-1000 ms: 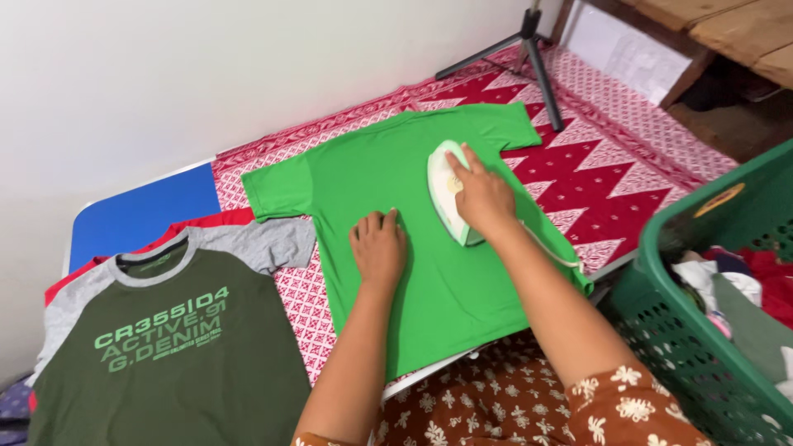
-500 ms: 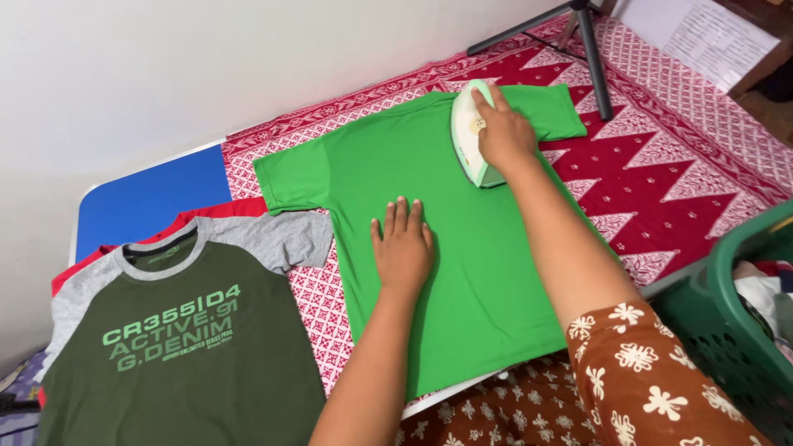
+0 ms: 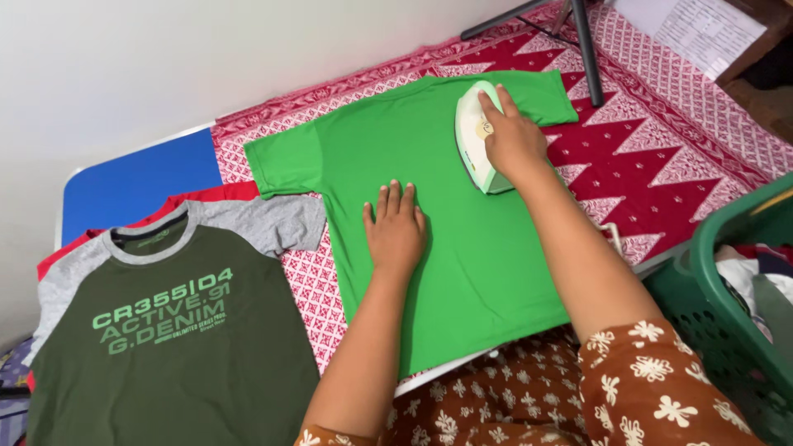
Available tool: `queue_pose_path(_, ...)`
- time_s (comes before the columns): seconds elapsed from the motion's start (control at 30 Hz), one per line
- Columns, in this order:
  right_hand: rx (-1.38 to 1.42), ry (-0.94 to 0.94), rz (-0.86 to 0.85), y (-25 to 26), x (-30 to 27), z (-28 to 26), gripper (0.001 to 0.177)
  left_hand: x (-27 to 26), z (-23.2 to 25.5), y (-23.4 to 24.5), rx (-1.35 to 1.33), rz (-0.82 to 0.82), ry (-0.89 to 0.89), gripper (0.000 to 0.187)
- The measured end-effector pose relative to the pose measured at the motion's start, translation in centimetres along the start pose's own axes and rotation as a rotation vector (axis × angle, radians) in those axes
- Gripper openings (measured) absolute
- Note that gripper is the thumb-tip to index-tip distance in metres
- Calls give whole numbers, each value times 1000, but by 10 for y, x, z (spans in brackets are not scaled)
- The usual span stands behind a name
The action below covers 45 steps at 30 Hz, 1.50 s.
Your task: The person irons a green t-shirt laid flat on a patterned surface. They use a white electric iron to smooth the fabric, moving it back and forth across the shirt's body and sleeves. The person uses their left hand to hold the shirt in place while ironing with the right hand.
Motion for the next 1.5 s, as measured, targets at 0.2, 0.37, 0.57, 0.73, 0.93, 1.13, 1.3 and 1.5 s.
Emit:
queue_pose_path(0.2,-54,-20,-23,19,-79,-1,79,0,-2,-3,6,6,-4,47)
queue_pose_path(0.37,-63,9,3,30,-134,0,77,0,-1,-4,14,9,-1,47)
queue_pose_path(0.57,-83,-1,6,26,-129,2,77,-1,0,-3,25,20,-5,47)
queue_pose_path(0.73,-78,-1,30,13,-78,9,78,-1,0,-2,24,21,4,46)
queue_pose_path(0.93,-36,-1,37,0,-7,19,79,-1,1,-1,11,45,-10,47)
queue_pose_path(1.13,-11,-25,8,-3,25,25,81,0,3,2,10,29,-7,47)
queue_pose_path(1.3,-9,-31,-4,-1,16,24,81,0,2,2,6,29,-1,46)
queue_pose_path(1.5,-17,-58,-59,10,-25,11,81,-1,0,-2,11,30,3,47)
Point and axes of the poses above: each hand's wrist, its own x-axis towards the middle knuckle, its own y-axis out of the back of the hand, z = x × y, the point moved 5 cm from there along x, towards the middle knuckle, and after that the axes turned 12 degrees about -z, right-handed, at the moved point
